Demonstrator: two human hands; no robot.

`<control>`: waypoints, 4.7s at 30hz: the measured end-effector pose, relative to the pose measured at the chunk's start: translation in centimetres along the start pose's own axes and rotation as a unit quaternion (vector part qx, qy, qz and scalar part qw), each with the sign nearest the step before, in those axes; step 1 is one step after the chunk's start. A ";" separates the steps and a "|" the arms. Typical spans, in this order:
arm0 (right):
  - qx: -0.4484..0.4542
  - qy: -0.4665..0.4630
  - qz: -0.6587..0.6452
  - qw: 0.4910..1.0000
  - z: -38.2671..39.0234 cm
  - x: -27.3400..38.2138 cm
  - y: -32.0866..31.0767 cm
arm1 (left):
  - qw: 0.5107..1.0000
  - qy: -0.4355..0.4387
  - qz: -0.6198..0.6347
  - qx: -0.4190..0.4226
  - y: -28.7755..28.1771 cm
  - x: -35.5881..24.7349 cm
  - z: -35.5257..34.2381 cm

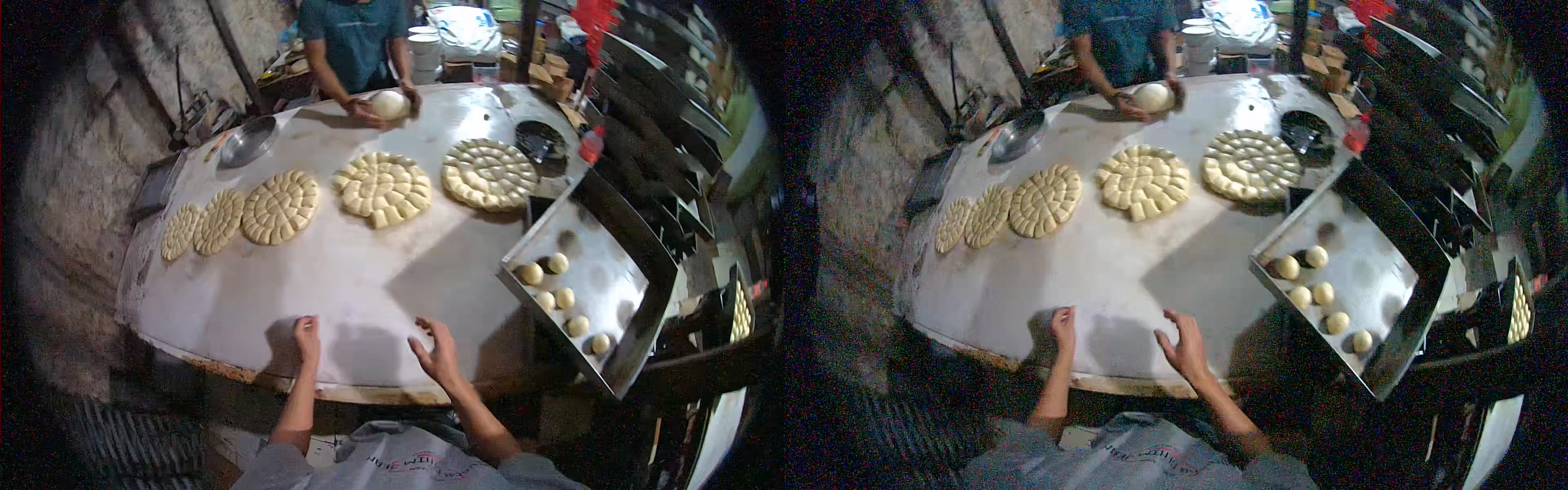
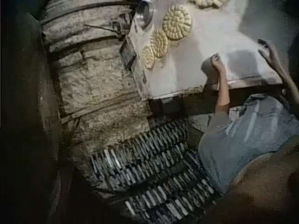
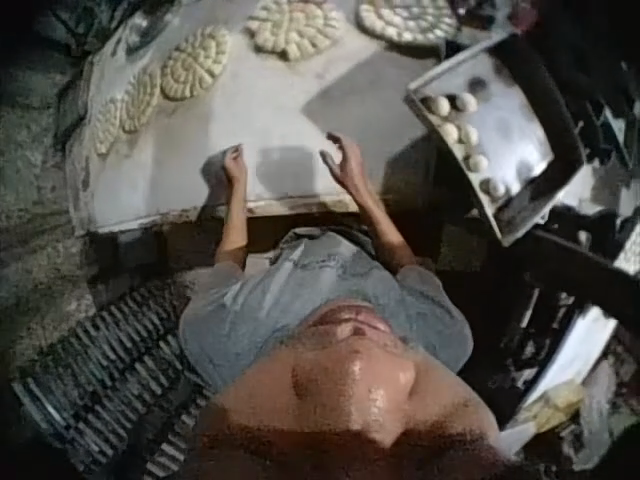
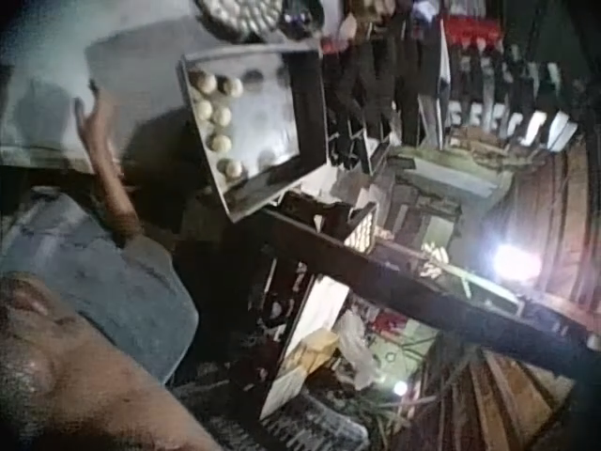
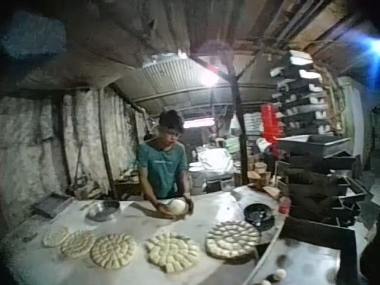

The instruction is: The recorder shapes pieces of dough into small balls and arranges them in a tray, while also interacting with larger decorative dough patterns on the table.

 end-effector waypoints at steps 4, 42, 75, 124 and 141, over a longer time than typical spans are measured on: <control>-0.051 0.098 0.085 0.990 -6.7 -11.2 9.9 | 0.993 0.025 -0.044 -0.111 -3.9 4.2 -4.3; -0.045 -0.044 0.418 0.906 -2.5 -9.5 4.0 | 0.922 0.265 -0.281 0.027 -2.2 -0.9 -11.0; -0.159 -0.178 0.524 0.818 5.2 -7.0 5.3 | 0.922 0.269 -0.274 0.053 -17.4 7.2 -14.3; -0.023 0.222 0.044 0.974 -9.5 -17.1 10.8 | 0.988 0.000 -0.115 -0.106 -6.6 2.9 1.2; -0.310 0.266 -0.091 0.908 -25.1 -15.6 17.1 | 0.993 0.056 -0.043 0.093 7.6 -5.0 -13.3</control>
Point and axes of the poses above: each hand's wrist, its own z-axis away from the middle knuckle, its own y-axis out of the palm, x = y × z, the point moved 6 cm from there along -z, towards the middle knuckle, and after that the axes turned 8 degrees about -x, right-handed, at the moved point
